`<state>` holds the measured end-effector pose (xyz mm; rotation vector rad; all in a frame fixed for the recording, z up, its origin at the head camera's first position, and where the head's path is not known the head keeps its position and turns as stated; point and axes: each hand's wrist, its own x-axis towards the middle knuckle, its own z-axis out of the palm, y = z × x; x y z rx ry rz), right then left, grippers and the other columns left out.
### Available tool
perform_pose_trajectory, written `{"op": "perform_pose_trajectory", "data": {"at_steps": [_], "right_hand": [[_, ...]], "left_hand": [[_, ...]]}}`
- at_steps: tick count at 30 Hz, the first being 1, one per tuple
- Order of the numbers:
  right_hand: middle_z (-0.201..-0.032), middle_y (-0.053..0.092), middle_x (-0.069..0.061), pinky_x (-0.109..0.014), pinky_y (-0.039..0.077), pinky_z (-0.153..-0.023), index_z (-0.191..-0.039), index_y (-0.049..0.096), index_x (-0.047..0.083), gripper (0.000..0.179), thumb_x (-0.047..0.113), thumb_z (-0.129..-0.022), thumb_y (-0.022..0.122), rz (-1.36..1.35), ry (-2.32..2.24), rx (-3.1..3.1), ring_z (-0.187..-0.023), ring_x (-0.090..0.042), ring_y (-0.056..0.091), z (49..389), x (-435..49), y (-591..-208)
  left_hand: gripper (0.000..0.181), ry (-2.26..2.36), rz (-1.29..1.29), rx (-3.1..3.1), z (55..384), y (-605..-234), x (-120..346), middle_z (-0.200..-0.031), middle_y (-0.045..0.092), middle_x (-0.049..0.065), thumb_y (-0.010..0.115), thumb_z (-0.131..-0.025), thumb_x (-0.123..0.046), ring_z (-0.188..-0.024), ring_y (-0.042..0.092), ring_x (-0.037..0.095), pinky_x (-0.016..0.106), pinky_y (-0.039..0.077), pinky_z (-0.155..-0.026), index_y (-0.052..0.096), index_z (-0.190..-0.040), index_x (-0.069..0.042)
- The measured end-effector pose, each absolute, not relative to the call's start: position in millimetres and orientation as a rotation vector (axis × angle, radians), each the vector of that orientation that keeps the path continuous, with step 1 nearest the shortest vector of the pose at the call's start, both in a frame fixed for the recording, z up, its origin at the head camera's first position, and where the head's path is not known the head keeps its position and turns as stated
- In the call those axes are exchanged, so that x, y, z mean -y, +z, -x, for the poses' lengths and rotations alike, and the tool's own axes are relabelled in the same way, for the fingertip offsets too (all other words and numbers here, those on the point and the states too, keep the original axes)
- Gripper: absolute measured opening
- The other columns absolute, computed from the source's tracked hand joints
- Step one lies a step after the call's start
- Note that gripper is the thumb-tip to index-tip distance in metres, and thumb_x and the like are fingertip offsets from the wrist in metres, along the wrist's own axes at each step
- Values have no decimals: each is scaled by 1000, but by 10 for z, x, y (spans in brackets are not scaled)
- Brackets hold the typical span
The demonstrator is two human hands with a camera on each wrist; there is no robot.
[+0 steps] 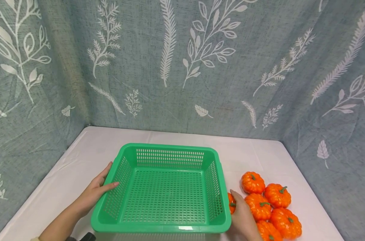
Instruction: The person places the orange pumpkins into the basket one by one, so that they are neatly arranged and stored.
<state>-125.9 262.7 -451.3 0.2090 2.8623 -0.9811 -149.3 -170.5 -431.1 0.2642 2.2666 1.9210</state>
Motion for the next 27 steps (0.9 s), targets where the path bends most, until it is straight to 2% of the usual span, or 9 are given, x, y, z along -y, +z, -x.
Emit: {"op": "perform_pose_trajectory", "data": {"at_steps": [2,5,7,11,14,15,18,21,27], "right_hand": [[-135,40,-28,-61,37,-96,-135,37,-6,97,36,-61,83,-245,-967,-2843,-119,-41,43,1270,-2625,-4479],[-138,37,-28,-61,38,-95,-136,36,-5,98,41,-62,82,-257,-948,-2861,-119,-43,42,1277,-2641,-4414],[-140,35,-27,-60,38,-96,-137,35,-5,96,41,-64,80,-222,-935,-2901,-120,-43,42,1268,-2657,-4354],[-138,38,-27,-59,40,-94,-137,34,-6,96,41,-66,78,-166,-903,-2970,-118,-43,44,1259,-2687,-4221],[-134,41,-29,-58,42,-92,-136,35,-7,96,44,-66,77,-151,-886,-3008,-114,-41,47,1256,-2706,-4143],[-133,43,-29,-57,43,-92,-136,35,-6,96,44,-66,77,-155,-886,-3013,-113,-41,48,1257,-2712,-4121],[-131,43,-30,-57,44,-90,-136,34,-6,96,45,-68,76,-173,-855,-3014,-111,-40,49,1268,-2734,-4053],[-131,43,-30,-57,44,-89,-137,31,-5,97,45,-68,76,-166,-835,-3014,-110,-40,48,1285,-2766,-3979],[-134,37,-32,-57,46,-87,-138,27,-9,98,45,-70,74,-78,-843,-3043,-109,-42,47,1338,-2802,-3824]], "left_hand": [[80,1892,-280,-2278,1501,-4304,1708,-151,4,23,49,-92,-14,-133,27,39,35,40,-100,-11,-145,-3],[81,1858,-299,-2287,1503,-4286,1715,-152,-7,18,49,-93,-16,-139,8,36,38,23,-108,-13,-144,-2],[82,1848,-306,-2288,1500,-4280,1722,-152,-11,16,49,-93,-18,-140,-1,35,28,22,-109,-13,-144,-2],[82,1874,-316,-2264,1487,-4281,1730,-152,-12,17,48,-93,-17,-139,2,36,4,29,-95,-14,-144,-3],[81,1870,-309,-2268,1479,-4282,1731,-152,-12,17,47,-93,-16,-139,1,36,10,29,-100,-14,-144,-3],[81,1869,-305,-2267,1478,-4283,1732,-152,-12,18,47,-94,-16,-139,1,36,18,28,-105,-14,-144,-3],[81,1859,-294,-2275,1480,-4284,1732,-152,-13,17,47,-93,-15,-139,-5,35,42,13,-112,-15,-144,-3],[81,1870,-288,-2269,1485,-4290,1734,-151,-15,17,46,-93,-13,-139,-10,35,53,2,-110,-16,-144,-3],[79,1871,-302,-2282,1479,-4308,1730,-151,-13,18,45,-93,-11,-139,-8,36,50,4,-110,-16,-144,-3]]}}
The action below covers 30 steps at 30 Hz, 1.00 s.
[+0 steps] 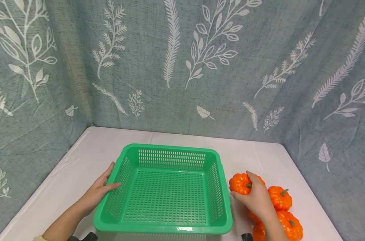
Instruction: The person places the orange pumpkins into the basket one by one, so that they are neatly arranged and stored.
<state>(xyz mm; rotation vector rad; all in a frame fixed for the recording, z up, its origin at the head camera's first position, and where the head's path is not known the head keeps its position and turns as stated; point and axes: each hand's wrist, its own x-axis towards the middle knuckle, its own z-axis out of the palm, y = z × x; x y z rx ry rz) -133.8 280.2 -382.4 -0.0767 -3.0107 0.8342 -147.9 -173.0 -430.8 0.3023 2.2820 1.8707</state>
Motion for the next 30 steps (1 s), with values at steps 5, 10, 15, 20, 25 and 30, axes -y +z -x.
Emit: {"op": "perform_pose_trajectory", "data": {"at_steps": [5,10,15,20,25,30], "right_hand": [[-135,36,-31,-55,48,-85,-139,27,-8,97,46,-72,73,-3,811,2982,-108,-42,48,1390,-2775,-3659],[-134,38,-31,-53,50,-81,-138,29,-7,94,42,-73,74,-107,777,2930,-105,-40,50,1481,-2693,-3499],[-134,39,-28,-50,52,-80,-139,30,-5,92,42,-72,74,-195,781,2915,-105,-39,51,1555,-2528,-3373],[-132,42,-24,-46,54,-78,-139,32,-2,87,36,-74,74,-314,860,2880,-104,-37,53,1631,-2322,-3294],[-130,46,-21,-42,55,-78,-137,35,-2,81,27,-73,76,-447,921,2835,-103,-35,55,1724,-2102,-3246],[-130,47,-19,-41,54,-80,-136,37,-2,81,28,-72,77,-533,968,2827,-103,-32,55,1815,-1854,-3225]], "left_hand": [[79,1877,-305,-2284,1472,-4307,1724,-151,-14,18,44,-93,-11,-138,-10,37,52,2,-110,-16,-144,-4],[79,1878,-305,-2290,1462,-4310,1722,-152,-10,20,44,-93,-10,-139,-5,38,46,9,-109,-16,-144,-3],[79,1875,-291,-2295,1451,-4300,1714,-152,-11,19,44,-92,-10,-138,-6,38,50,6,-110,-16,-144,-4],[79,1891,-287,-2279,1446,-4304,1708,-152,-12,18,44,-93,-10,-139,-7,37,50,6,-110,-15,-144,-5],[79,1914,-282,-2260,1447,-4332,1698,-153,-8,17,44,-92,-9,-139,-1,36,44,14,-109,-15,-145,-6],[79,1933,-268,-2229,1448,-4353,1700,-153,-6,17,43,-92,-8,-139,4,35,38,22,-107,-16,-145,-7]]}}
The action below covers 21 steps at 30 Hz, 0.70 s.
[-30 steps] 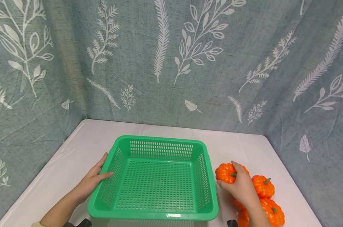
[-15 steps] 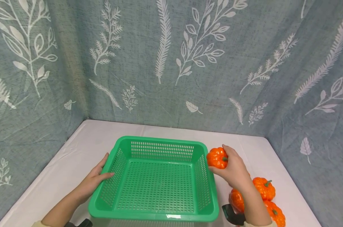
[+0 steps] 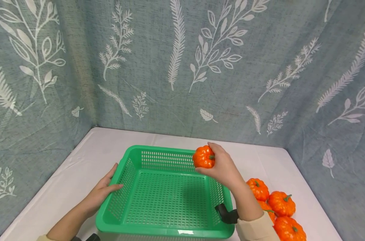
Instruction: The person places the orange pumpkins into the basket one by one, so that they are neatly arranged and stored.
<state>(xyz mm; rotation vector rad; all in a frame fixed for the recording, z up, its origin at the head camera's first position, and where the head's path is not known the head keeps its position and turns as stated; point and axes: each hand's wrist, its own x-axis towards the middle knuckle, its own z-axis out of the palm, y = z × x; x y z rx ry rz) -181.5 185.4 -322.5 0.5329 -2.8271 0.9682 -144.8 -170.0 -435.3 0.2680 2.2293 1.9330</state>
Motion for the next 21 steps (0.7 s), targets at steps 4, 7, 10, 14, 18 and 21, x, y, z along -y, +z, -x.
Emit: {"op": "perform_pose_trajectory", "data": {"at_steps": [4,7,10,14,18,21], "right_hand": [[-129,49,-14,-37,54,-80,-136,37,0,82,28,-70,78,-594,1012,2839,-102,-28,56,1871,-1621,-3243],[-127,51,-11,-34,54,-79,-136,39,1,83,29,-69,79,-657,1030,2840,-102,-25,56,1914,-1406,-3267],[-126,51,-8,-31,54,-78,-135,40,1,83,28,-68,80,-713,1061,2848,-103,-23,55,1956,-1186,-3288],[-126,51,-7,-31,54,-78,-134,41,1,80,25,-67,80,-757,1104,2863,-103,-21,54,2008,-957,-3319],[-124,51,-9,-31,53,-79,-133,40,-1,79,23,-69,79,-824,1127,2882,-103,-21,54,2058,-788,-3362],[-124,51,-12,-31,53,-79,-134,39,-3,81,24,-69,79,-882,1129,2899,-103,-22,54,2088,-680,-3399]], "left_hand": [[79,1944,-257,-2219,1448,-4356,1689,-153,-7,16,43,-92,-7,-139,6,35,36,27,-106,-16,-145,-8],[79,1948,-255,-2227,1444,-4351,1687,-153,-7,17,43,-92,-7,-139,7,36,37,29,-105,-15,-145,-8],[79,1945,-259,-2234,1446,-4348,1687,-153,-9,17,43,-91,-7,-139,4,38,40,25,-106,-15,-145,-7],[79,1943,-266,-2239,1460,-4350,1678,-153,-10,16,43,-91,-7,-139,-1,37,41,20,-107,-14,-145,-6],[79,1959,-279,-2207,1458,-4341,1689,-153,-10,16,42,-92,-6,-139,3,37,38,24,-106,-16,-145,-7],[79,1971,-289,-2177,1449,-4322,1708,-153,-10,16,43,-92,-7,-139,6,36,34,29,-106,-17,-145,-9]]}}
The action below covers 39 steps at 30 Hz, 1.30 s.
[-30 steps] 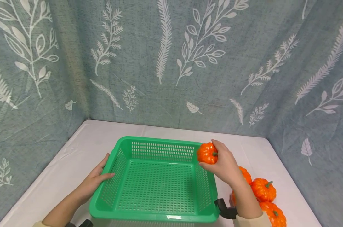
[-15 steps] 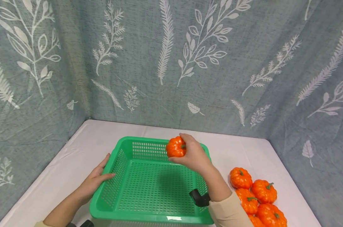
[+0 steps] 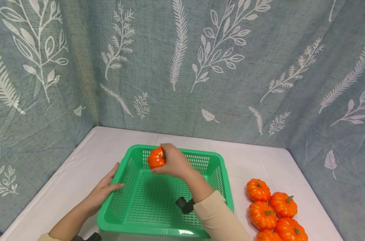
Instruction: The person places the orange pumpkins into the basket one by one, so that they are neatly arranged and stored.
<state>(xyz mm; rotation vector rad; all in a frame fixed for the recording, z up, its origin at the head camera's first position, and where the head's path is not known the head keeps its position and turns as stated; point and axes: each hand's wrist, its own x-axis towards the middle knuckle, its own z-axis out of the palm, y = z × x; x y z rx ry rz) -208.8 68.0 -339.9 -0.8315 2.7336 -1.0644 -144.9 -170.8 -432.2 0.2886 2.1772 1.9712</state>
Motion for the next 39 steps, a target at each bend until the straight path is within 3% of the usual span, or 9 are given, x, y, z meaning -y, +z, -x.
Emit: {"op": "perform_pose_trajectory", "data": {"at_steps": [4,11,19,39], "right_hand": [[-122,52,-12,-29,53,-78,-133,40,-4,81,25,-68,80,860,-1028,-2707,-101,-22,55,2115,-554,-3470],[-111,56,-7,-17,49,-69,-123,50,0,72,29,-66,81,924,-870,-2718,-90,-15,56,2152,-332,-3671],[-112,55,-6,-16,48,-71,-126,48,1,76,33,-66,81,894,-754,-2739,-89,-12,55,2186,-195,-3827],[-122,52,-7,-21,48,-89,-128,46,1,78,35,-66,81,1044,-512,-2795,-103,-15,54,2226,-96,-4076]], "left_hand": [[80,1980,-294,-2167,1445,-4305,1714,-153,-9,17,43,-92,-7,-138,10,36,28,37,-102,-17,-145,-9],[80,1995,-295,-2137,1437,-4290,1732,-152,-8,18,43,-93,-7,-134,23,40,35,45,-96,-18,-144,-10],[80,2015,-287,-2091,1431,-4292,1733,-152,-4,21,42,-93,-7,-123,40,44,38,52,-87,-19,-145,-14],[81,2019,-296,-2076,1438,-4290,1736,-152,-1,22,42,-93,-7,-127,33,44,39,50,-90,-20,-144,-15]]}}
